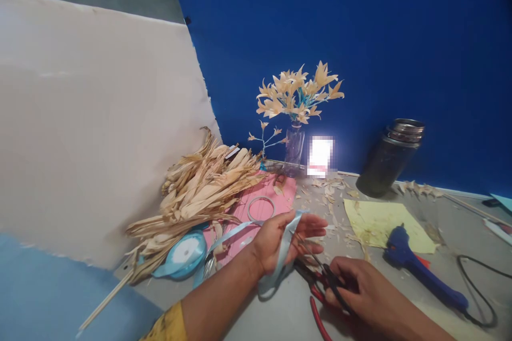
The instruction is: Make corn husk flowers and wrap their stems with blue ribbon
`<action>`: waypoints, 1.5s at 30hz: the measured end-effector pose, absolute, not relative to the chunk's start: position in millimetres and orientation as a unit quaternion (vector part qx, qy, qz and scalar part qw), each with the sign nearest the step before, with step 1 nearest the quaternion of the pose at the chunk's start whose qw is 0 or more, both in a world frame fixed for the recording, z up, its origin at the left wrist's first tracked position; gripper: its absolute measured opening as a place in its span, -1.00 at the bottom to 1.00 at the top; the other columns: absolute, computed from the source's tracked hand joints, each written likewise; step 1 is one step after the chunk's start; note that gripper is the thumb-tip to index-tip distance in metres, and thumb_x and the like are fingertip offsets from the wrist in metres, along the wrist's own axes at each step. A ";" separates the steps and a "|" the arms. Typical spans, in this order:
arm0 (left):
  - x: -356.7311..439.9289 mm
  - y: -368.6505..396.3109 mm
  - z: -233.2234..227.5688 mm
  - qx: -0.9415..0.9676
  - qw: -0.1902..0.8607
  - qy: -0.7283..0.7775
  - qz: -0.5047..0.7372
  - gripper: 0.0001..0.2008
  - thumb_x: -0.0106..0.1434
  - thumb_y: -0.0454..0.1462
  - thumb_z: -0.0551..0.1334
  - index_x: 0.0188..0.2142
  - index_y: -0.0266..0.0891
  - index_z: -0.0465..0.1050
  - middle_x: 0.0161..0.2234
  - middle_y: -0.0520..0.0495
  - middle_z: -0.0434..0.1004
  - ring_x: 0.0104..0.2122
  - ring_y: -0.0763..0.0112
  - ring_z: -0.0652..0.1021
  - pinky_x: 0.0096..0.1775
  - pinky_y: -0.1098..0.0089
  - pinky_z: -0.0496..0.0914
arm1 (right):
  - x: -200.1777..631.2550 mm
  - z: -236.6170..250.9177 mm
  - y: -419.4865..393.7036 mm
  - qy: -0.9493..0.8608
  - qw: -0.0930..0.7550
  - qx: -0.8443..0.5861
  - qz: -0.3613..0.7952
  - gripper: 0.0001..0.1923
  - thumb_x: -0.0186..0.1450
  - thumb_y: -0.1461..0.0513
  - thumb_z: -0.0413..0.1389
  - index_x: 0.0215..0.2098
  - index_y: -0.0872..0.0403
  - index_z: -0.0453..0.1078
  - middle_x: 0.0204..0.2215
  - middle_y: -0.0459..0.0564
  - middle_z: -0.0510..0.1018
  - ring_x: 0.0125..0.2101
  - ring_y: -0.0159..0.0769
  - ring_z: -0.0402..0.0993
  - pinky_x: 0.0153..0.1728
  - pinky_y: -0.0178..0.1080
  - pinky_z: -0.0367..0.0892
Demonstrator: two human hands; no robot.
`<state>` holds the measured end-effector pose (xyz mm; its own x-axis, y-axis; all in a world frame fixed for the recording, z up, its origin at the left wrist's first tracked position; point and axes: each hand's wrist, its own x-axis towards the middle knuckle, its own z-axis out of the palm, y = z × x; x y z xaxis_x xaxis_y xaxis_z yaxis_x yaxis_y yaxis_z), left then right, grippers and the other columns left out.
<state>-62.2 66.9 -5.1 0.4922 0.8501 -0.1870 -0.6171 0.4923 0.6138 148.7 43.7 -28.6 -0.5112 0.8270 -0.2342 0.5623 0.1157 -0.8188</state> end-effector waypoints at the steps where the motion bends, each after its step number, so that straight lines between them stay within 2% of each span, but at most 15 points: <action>1: -62.3 67.0 -5.0 0.242 0.830 0.239 0.442 -0.60 0.33 -0.15 0.14 -0.09 -0.44 0.58 0.05 -0.37 0.55 0.01 0.10 0.54 -0.06 0.20 0.45 | 148.5 -28.5 43.0 -0.735 0.144 -0.475 0.462 -0.79 0.13 0.24 0.14 -0.56 0.03 0.17 -0.61 -0.20 0.25 -0.54 -0.40 0.11 -0.54 -0.32 -0.06; 8: -61.5 66.5 -6.2 0.247 0.830 0.243 0.437 -0.59 0.34 -0.15 0.12 -0.10 -0.43 0.59 -0.01 -0.36 0.59 -0.01 0.10 0.56 -0.04 0.18 0.43 | 142.9 -24.7 37.8 -0.721 0.158 -0.453 0.500 -0.85 0.10 0.27 0.13 -0.54 0.03 0.21 -0.61 -0.20 0.23 -0.54 -0.41 0.10 -0.54 -0.33 -0.06; 13: -59.8 65.1 -7.5 0.270 0.840 0.246 0.401 -0.38 0.33 0.10 0.10 -0.16 -0.48 0.59 -0.12 -0.45 0.61 -0.07 0.04 0.59 -0.07 0.20 0.44 | 141.1 -20.6 38.9 -0.703 0.164 -0.441 0.534 -0.80 0.12 0.23 0.11 -0.56 0.04 0.15 -0.60 -0.21 0.19 -0.53 -0.42 0.04 -0.54 -0.34 -0.04; 15: -60.7 65.5 -8.0 0.283 0.827 0.266 0.407 -0.30 0.28 0.19 0.10 -0.20 -0.49 0.57 -0.21 -0.45 0.62 -0.16 0.06 0.63 -0.14 0.24 0.45 | 142.0 -20.9 40.4 -0.701 0.176 -0.445 0.528 -0.79 0.15 0.19 0.12 -0.56 0.04 0.18 -0.60 -0.21 0.20 -0.54 -0.42 0.05 -0.53 -0.33 -0.03; 17: -62.1 65.9 -7.8 0.292 0.794 0.294 0.444 -0.32 0.23 0.22 0.15 -0.25 -0.43 0.54 -0.31 -0.37 0.62 -0.29 0.14 0.63 -0.23 0.29 0.46 | 143.4 -23.3 42.4 -0.707 0.197 -0.464 0.496 -0.77 0.16 0.15 0.13 -0.56 0.04 0.20 -0.61 -0.20 0.23 -0.54 -0.40 0.08 -0.52 -0.33 -0.01; 19: -63.3 65.5 -6.3 0.299 0.751 0.320 0.495 -0.42 0.18 0.19 0.26 -0.23 -0.33 0.47 -0.36 -0.25 0.61 -0.38 0.22 0.62 -0.30 0.33 0.46 | 144.9 -27.2 44.8 -0.715 0.215 -0.489 0.451 -0.75 0.15 0.12 0.14 -0.57 0.04 0.22 -0.61 -0.18 0.28 -0.53 -0.38 0.13 -0.51 -0.33 0.02; 21: -64.2 64.3 -3.5 0.318 0.713 0.328 0.531 -0.46 0.09 0.08 0.41 -0.11 -0.25 0.41 -0.38 -0.14 0.60 -0.44 0.28 0.60 -0.34 0.34 0.45 | 146.4 -30.6 47.0 -0.717 0.233 -0.509 0.415 -0.74 0.15 0.10 0.16 -0.57 0.03 0.23 -0.61 -0.16 0.33 -0.52 -0.35 0.16 -0.50 -0.32 0.04; 23: -65.5 62.9 0.3 0.358 0.696 0.322 0.532 -0.28 0.00 -0.07 0.51 0.10 -0.17 0.31 -0.36 -0.08 0.59 -0.48 0.33 0.59 -0.37 0.36 0.44 | 147.7 -32.2 48.2 -0.716 0.243 -0.514 0.404 -0.72 0.14 0.08 0.18 -0.58 0.03 0.24 -0.61 -0.15 0.35 -0.52 -0.35 0.17 -0.49 -0.32 0.05; 26: -69.4 62.4 5.0 0.419 0.692 0.313 0.497 -0.03 -0.06 -0.16 0.56 0.28 -0.12 0.16 -0.38 -0.05 0.59 -0.50 0.35 0.59 -0.38 0.39 0.44 | 148.1 -31.6 46.9 -0.703 0.252 -0.485 0.455 -0.71 0.14 0.06 0.20 -0.56 0.04 0.26 -0.61 -0.16 0.35 -0.53 -0.37 0.17 -0.50 -0.32 0.06; 30: -75.3 63.9 6.4 0.451 0.705 0.301 0.457 -0.09 0.02 -0.06 0.51 0.29 -0.19 0.20 -0.39 -0.09 0.59 -0.49 0.33 0.60 -0.39 0.38 0.45 | 144.0 -33.1 41.8 -0.616 0.252 -0.433 0.608 -0.58 0.16 -0.05 0.24 -0.56 0.05 0.24 -0.66 -0.19 0.27 -0.61 -0.46 0.09 -0.59 -0.35 0.00; 34: -75.7 63.9 4.6 0.438 0.722 0.289 0.451 -0.15 0.09 0.01 0.45 0.30 -0.12 0.20 -0.31 -0.13 0.59 -0.45 0.30 0.62 -0.39 0.37 0.45 | 138.7 -36.7 38.3 -0.536 0.262 -0.393 0.700 -0.48 0.08 -0.12 0.31 -0.60 0.06 0.23 -0.69 -0.21 0.22 -0.67 -0.53 0.02 -0.65 -0.39 -0.05; 37: -73.0 63.9 2.9 0.429 0.731 0.280 0.450 -0.27 0.10 -0.02 0.45 0.20 -0.15 0.31 -0.25 -0.18 0.61 -0.46 0.34 0.62 -0.40 0.39 0.45 | 137.2 -35.4 37.6 -0.529 0.257 -0.392 0.708 -0.55 0.07 -0.06 0.34 -0.59 0.11 0.36 -0.72 -0.21 0.23 -0.68 -0.55 -0.01 -0.66 -0.39 -0.11; 40: -69.2 65.3 -0.2 0.416 0.726 0.294 0.462 -0.50 0.05 -0.06 0.49 -0.11 -0.26 0.46 -0.32 -0.18 0.63 -0.51 0.38 0.60 -0.44 0.44 0.43 | 136.9 -32.2 36.4 -0.517 0.250 -0.391 0.719 -0.52 0.02 -0.11 0.35 -0.52 0.15 0.46 -0.75 -0.22 0.22 -0.70 -0.56 -0.05 -0.66 -0.38 -0.17; 42: -66.5 66.4 -2.7 0.397 0.716 0.314 0.480 -0.58 0.00 -0.10 0.52 -0.32 -0.28 0.42 -0.44 -0.13 0.61 -0.56 0.42 0.57 -0.48 0.48 0.40 | 136.9 -32.4 34.8 -0.494 0.253 -0.380 0.740 -0.43 -0.03 -0.19 0.34 -0.51 0.14 0.44 -0.75 -0.24 0.19 -0.69 -0.56 -0.08 -0.66 -0.37 -0.19; 45: -61.6 66.9 -5.8 0.378 0.698 0.353 0.496 -0.58 -0.06 -0.16 0.54 -0.45 -0.25 0.32 -0.56 -0.09 0.58 -0.67 0.50 0.49 -0.59 0.55 0.29 | 137.3 -38.6 32.5 -0.489 0.263 -0.345 0.757 -0.38 0.01 -0.27 0.30 -0.49 0.10 0.36 -0.71 -0.23 0.18 -0.67 -0.54 -0.06 -0.65 -0.37 -0.16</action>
